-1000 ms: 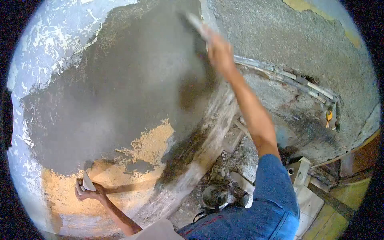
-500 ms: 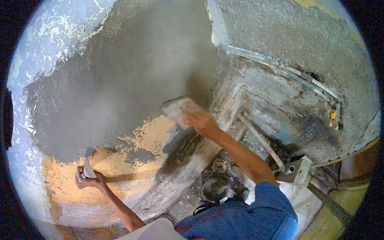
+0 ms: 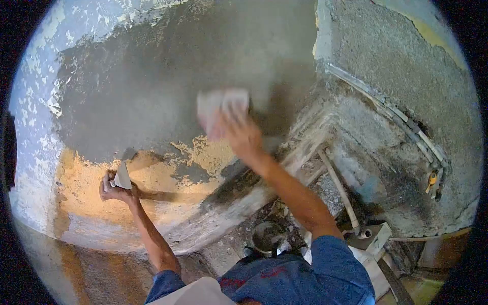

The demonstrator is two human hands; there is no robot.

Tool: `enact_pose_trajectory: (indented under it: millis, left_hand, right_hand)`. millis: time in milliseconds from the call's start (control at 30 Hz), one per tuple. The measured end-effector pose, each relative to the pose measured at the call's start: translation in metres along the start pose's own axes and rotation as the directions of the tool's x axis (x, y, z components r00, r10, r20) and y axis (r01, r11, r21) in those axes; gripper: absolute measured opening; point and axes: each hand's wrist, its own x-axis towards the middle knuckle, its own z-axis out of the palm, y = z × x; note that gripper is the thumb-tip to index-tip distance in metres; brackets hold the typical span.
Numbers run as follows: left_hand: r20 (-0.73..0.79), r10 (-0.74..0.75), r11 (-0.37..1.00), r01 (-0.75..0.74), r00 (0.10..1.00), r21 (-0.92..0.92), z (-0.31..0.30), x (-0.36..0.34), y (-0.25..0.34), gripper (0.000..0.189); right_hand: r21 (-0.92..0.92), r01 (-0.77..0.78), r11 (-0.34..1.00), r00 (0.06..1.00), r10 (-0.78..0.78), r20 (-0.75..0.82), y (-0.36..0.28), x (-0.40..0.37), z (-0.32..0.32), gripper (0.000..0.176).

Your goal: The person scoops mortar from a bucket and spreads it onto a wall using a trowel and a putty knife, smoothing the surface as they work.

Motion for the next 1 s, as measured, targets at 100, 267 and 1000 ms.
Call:
enact_pose_trajectory:
  millis: [100, 267, 1000]
  left_hand:
    - [-0.146, -0.176, 0.956, 0.134, 0.974, -0.260, -0.001, 0.015, -0.017, 0.017]
    - [-0.031, -0.238, 0.947, 0.225, 0.971, -0.228, -0.014, 0.014, -0.019, 0.018]
    - [0.570, 0.470, 0.750, -0.645, 0.674, 0.145, -0.053, 0.023, -0.018, 0.015]
  right_hand:
    - [0.052, 0.098, 0.994, 0.974, -0.107, 0.202, -0.021, -0.022, -0.048, 0.051]
    - [-0.070, -0.088, 0.994, 0.986, 0.077, -0.145, 0.043, 0.120, -0.091, 0.048]
    - [-0.796, -0.381, 0.470, -0.158, 0.815, 0.558, -0.150, -0.609, -0.423, 0.028]
